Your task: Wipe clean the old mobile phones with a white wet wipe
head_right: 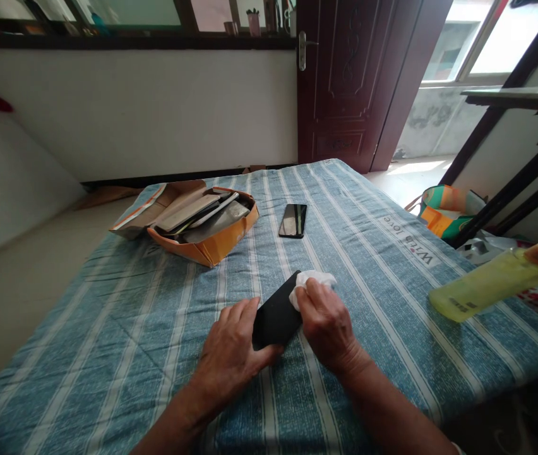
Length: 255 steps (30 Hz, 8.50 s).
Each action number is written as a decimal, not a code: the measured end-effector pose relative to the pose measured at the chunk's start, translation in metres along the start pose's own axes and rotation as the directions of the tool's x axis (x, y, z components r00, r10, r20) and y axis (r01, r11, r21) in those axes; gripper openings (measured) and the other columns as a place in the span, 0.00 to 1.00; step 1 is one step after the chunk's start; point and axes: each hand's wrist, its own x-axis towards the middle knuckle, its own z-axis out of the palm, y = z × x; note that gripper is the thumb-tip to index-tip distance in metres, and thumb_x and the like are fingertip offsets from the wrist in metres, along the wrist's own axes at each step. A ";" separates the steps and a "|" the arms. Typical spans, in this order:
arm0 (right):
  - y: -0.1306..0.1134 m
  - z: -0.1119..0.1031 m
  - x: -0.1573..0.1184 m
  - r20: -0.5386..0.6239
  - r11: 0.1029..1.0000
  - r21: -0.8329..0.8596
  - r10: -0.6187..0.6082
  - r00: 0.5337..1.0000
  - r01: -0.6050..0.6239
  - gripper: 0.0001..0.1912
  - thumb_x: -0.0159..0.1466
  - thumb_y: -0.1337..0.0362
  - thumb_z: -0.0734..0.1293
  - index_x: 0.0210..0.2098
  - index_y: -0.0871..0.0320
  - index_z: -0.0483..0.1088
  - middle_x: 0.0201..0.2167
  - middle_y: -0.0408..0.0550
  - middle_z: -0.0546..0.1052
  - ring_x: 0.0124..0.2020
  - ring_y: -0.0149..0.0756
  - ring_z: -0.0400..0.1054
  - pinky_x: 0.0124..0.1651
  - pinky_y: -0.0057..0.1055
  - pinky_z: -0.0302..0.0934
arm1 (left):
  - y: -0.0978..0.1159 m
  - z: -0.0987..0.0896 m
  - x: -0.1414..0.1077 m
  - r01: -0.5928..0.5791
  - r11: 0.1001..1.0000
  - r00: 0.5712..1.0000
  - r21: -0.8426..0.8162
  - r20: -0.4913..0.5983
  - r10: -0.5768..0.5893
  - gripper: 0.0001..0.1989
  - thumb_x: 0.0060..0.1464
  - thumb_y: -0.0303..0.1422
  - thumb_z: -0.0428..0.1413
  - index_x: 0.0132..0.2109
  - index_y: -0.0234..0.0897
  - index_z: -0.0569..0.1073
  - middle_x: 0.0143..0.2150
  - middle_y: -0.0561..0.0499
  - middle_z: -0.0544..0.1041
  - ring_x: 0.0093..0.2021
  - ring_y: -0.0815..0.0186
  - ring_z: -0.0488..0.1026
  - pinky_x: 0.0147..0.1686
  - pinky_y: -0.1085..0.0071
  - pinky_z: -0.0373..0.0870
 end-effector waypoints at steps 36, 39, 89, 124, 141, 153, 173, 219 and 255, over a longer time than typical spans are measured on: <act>-0.002 0.029 0.025 0.270 0.994 -0.104 0.008 0.963 0.020 0.13 0.61 0.77 0.59 0.25 0.59 0.69 0.30 0.52 0.69 0.33 0.40 0.58 0.36 0.36 0.52 | -0.015 -0.012 -0.001 -0.032 0.997 0.994 0.071 0.109 0.024 0.20 0.36 0.45 0.64 0.33 0.38 0.70 0.35 0.47 0.69 0.39 0.55 0.67 0.35 0.64 0.62; -0.034 0.030 0.021 0.311 0.994 -0.016 -0.097 0.945 0.107 0.10 0.61 0.76 0.62 0.26 0.60 0.70 0.30 0.51 0.69 0.34 0.40 0.58 0.36 0.36 0.52 | -0.027 -0.019 0.003 -0.047 0.999 0.991 0.001 0.129 0.046 0.18 0.39 0.46 0.61 0.32 0.38 0.70 0.34 0.48 0.70 0.39 0.56 0.67 0.34 0.65 0.63; 0.004 0.030 0.028 0.318 0.988 -0.145 0.102 0.943 -0.059 0.12 0.58 0.79 0.61 0.25 0.61 0.70 0.31 0.52 0.71 0.35 0.39 0.58 0.37 0.35 0.54 | -0.040 -0.033 0.010 -0.008 1.000 0.969 -0.011 0.246 0.011 0.17 0.42 0.46 0.60 0.34 0.38 0.71 0.35 0.51 0.71 0.40 0.58 0.68 0.36 0.68 0.63; -0.010 0.028 0.008 0.256 0.995 0.035 -0.103 0.961 0.098 0.14 0.64 0.76 0.58 0.27 0.59 0.69 0.32 0.51 0.71 0.35 0.39 0.58 0.40 0.36 0.56 | -0.044 -0.031 0.013 -0.060 0.997 0.972 -0.043 0.223 0.068 0.15 0.43 0.45 0.60 0.31 0.38 0.72 0.32 0.52 0.71 0.37 0.60 0.70 0.34 0.69 0.63; -0.030 0.020 0.011 0.385 0.950 0.175 -0.307 0.870 0.258 0.13 0.68 0.69 0.58 0.31 0.59 0.71 0.34 0.50 0.71 0.37 0.39 0.56 0.40 0.36 0.55 | -0.038 -0.022 0.019 -0.053 0.999 0.985 -0.012 0.164 0.054 0.14 0.50 0.43 0.55 0.34 0.36 0.74 0.34 0.48 0.74 0.34 0.62 0.70 0.35 0.67 0.65; 0.026 0.015 0.005 0.203 0.999 -0.043 0.016 0.979 -0.008 0.16 0.67 0.71 0.57 0.27 0.58 0.70 0.33 0.51 0.72 0.37 0.39 0.59 0.42 0.35 0.56 | -0.031 -0.018 0.014 -0.050 0.999 0.986 0.014 0.163 0.047 0.18 0.52 0.48 0.56 0.33 0.35 0.73 0.34 0.47 0.73 0.36 0.60 0.69 0.36 0.66 0.63; -0.010 0.021 -0.003 0.192 0.971 0.206 -0.163 0.968 0.123 0.16 0.68 0.71 0.55 0.27 0.59 0.67 0.32 0.51 0.71 0.34 0.38 0.59 0.40 0.37 0.56 | -0.007 -0.009 -0.001 0.008 0.999 0.989 -0.032 0.148 -0.003 0.23 0.39 0.46 0.64 0.39 0.36 0.70 0.40 0.46 0.69 0.43 0.54 0.65 0.41 0.60 0.65; 0.024 0.041 0.033 0.222 0.993 -0.031 0.118 0.968 -0.114 0.14 0.64 0.72 0.60 0.24 0.58 0.70 0.31 0.49 0.71 0.35 0.38 0.61 0.38 0.33 0.55 | -0.018 -0.010 0.018 -0.030 0.989 0.999 0.147 -0.023 0.034 0.16 0.35 0.36 0.61 0.34 0.37 0.67 0.36 0.47 0.67 0.42 0.54 0.65 0.42 0.59 0.65; -0.002 0.061 0.041 0.216 0.997 0.028 -0.071 0.974 0.066 0.12 0.66 0.71 0.60 0.28 0.58 0.71 0.33 0.49 0.73 0.36 0.38 0.60 0.40 0.34 0.54 | -0.063 0.004 0.044 -0.176 0.983 0.973 -0.045 -0.157 0.167 0.32 0.36 0.41 0.63 0.49 0.34 0.67 0.44 0.43 0.71 0.46 0.52 0.68 0.45 0.58 0.67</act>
